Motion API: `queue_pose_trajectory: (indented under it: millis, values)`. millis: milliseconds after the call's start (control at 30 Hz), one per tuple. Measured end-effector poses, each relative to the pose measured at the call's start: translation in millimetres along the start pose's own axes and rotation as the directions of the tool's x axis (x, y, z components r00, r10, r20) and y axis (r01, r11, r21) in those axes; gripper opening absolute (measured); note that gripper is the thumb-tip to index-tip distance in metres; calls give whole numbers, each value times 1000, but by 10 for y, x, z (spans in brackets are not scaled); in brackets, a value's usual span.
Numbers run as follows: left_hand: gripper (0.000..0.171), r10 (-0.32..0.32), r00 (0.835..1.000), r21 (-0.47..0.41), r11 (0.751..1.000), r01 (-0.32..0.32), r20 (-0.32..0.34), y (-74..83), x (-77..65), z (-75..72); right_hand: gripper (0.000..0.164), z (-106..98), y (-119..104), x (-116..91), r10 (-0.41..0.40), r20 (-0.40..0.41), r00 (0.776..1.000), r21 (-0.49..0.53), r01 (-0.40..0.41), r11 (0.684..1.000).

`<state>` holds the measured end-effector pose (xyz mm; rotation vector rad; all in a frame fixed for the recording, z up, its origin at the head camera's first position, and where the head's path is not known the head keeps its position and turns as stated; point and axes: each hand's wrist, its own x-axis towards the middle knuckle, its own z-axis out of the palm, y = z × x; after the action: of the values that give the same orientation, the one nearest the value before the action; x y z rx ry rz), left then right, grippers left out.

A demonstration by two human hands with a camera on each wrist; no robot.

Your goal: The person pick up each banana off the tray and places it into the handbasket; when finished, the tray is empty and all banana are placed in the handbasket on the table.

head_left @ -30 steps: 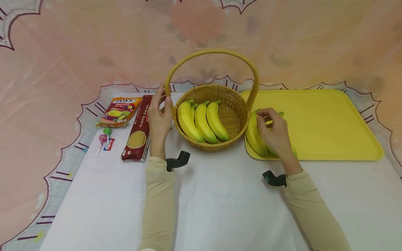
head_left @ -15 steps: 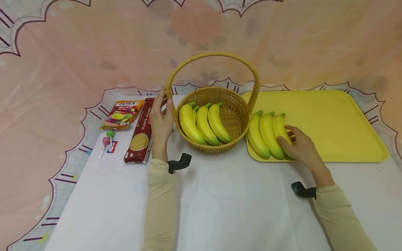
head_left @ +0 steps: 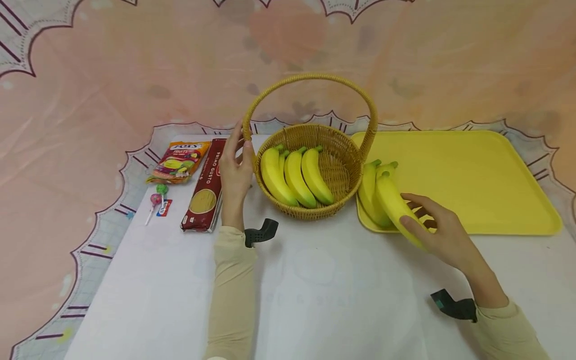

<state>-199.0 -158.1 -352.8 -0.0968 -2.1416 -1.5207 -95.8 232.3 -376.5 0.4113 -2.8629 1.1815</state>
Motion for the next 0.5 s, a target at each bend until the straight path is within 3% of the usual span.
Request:
queue_pose_trajectory:
  millis: [133,300,500]
  values:
    - [44,-21,1000,2,1000,21,18,1,3,15,48,57,-212,6,-44,46,998,32,43,999]
    - [45,-33,999,-8,999,34,18,41,-20,4,48,222,-439,229,-93,74,993,90,86,992]
    - [45,-44,999,-2,999,44,24,318,-98,-45,54,509,-715,637,-100,65,993,118,92,989]
